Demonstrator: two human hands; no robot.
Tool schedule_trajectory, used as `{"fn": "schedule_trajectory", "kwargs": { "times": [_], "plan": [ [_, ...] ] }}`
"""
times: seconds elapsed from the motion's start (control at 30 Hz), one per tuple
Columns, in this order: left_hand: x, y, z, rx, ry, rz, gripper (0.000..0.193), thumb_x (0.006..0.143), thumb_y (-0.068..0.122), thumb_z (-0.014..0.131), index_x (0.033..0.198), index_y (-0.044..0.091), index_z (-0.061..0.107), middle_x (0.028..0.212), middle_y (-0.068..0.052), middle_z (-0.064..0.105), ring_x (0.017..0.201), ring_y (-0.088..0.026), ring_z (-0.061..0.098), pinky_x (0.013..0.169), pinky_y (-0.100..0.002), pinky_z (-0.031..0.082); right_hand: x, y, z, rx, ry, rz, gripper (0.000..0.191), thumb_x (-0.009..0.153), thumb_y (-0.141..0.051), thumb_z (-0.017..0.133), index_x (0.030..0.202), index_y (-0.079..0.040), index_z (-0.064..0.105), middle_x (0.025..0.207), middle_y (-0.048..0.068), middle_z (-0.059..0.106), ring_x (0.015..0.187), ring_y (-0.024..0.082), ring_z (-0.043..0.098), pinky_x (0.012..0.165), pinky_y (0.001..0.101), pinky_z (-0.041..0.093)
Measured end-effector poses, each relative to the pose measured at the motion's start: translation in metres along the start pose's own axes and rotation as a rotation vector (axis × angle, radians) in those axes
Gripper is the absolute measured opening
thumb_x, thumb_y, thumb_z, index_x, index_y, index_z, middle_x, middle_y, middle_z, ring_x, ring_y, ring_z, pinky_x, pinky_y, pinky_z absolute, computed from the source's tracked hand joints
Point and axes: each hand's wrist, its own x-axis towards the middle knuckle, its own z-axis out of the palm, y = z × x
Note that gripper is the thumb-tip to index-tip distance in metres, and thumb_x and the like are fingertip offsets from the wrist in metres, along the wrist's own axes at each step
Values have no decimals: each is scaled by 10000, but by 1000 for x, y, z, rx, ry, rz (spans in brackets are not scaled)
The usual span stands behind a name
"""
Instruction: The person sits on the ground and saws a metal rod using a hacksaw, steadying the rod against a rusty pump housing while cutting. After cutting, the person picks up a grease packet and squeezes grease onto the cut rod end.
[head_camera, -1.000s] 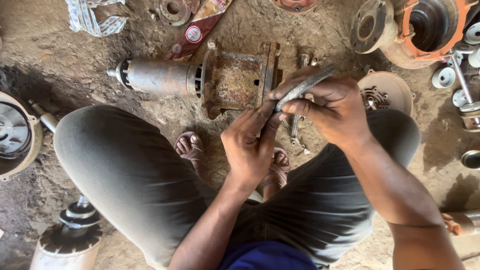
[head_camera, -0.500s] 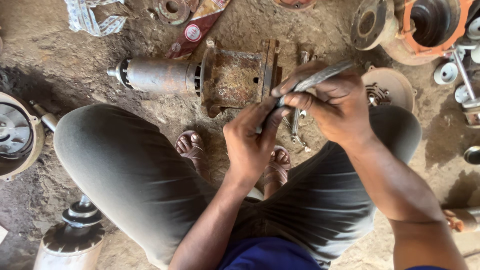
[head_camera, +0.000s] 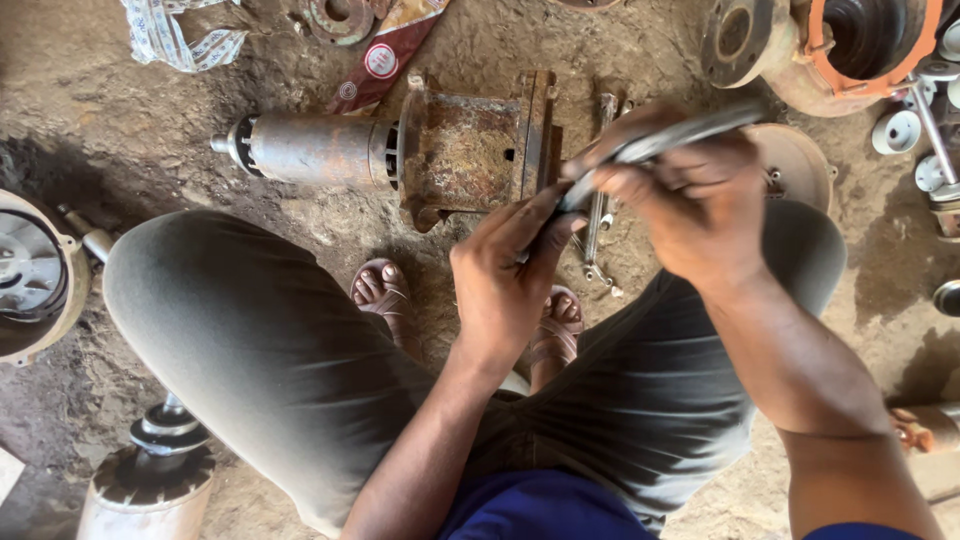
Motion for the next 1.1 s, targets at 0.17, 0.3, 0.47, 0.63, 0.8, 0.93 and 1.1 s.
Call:
{"fn": "schedule_trajectory", "kwargs": {
  "times": [0.17, 0.3, 0.47, 0.63, 0.8, 0.93, 1.1],
  "plan": [
    [1, -1, 4, 48, 75, 32, 231, 1001, 99, 734, 1226, 47, 742, 865, -60, 771, 651, -100, 676, 503, -280, 509, 1, 3, -3, 69, -9, 95, 131, 1064, -11, 706, 1186, 31, 679, 1099, 134, 732, 1004, 214, 760, 940, 315, 656],
    [-2, 0, 1, 72, 58, 59, 271, 980, 113, 758, 1235, 22, 747, 777, -70, 717, 629, -110, 618, 544, -308, 488, -2, 10, 1, 98, -61, 177, 152, 1001, -5, 698, 1144, 45, 692, 1056, 139, 748, 981, 231, 778, 844, 348, 701],
    [1, -2, 5, -44, -16, -69, 228, 982, 102, 721, 1197, 29, 745, 830, -62, 755, 562, -79, 627, 407, -267, 437, -5, 8, -5, 68, 89, 58, 66, 1111, -10, 712, 1138, 42, 683, 1069, 136, 721, 1007, 218, 772, 936, 327, 657],
    [0, -4, 7, 57, 13, -50, 229, 992, 79, 722, 1211, 21, 756, 745, -67, 741, 535, -104, 599, 424, -298, 406, -3, 12, -9, 143, -28, 53, 134, 1053, -34, 718, 1148, 52, 679, 1088, 134, 733, 1008, 227, 770, 928, 337, 671],
    [-2, 3, 1, -135, -43, -74, 294, 1005, 98, 709, 1290, 29, 699, 929, -79, 771, 692, -108, 704, 537, -276, 554, -6, 14, -5, 53, -10, 38, 114, 1068, -28, 729, 1128, 59, 685, 1050, 131, 721, 958, 206, 769, 846, 300, 659],
    [3, 9, 1, -37, -59, -21, 299, 986, 91, 733, 1278, 33, 706, 953, -92, 775, 698, -118, 718, 546, -289, 556, -8, 8, -4, 57, 87, 33, 112, 1105, -23, 733, 1119, 77, 683, 1063, 123, 722, 1005, 209, 773, 926, 307, 658],
    [2, 10, -2, 66, -81, -43, 347, 973, 18, 688, 1320, 3, 694, 849, -115, 748, 638, -161, 694, 534, -321, 529, -5, 6, -1, 107, 98, 109, 134, 1075, -10, 736, 1158, 76, 675, 1057, 130, 729, 1023, 208, 765, 937, 297, 648]
  ]
}}
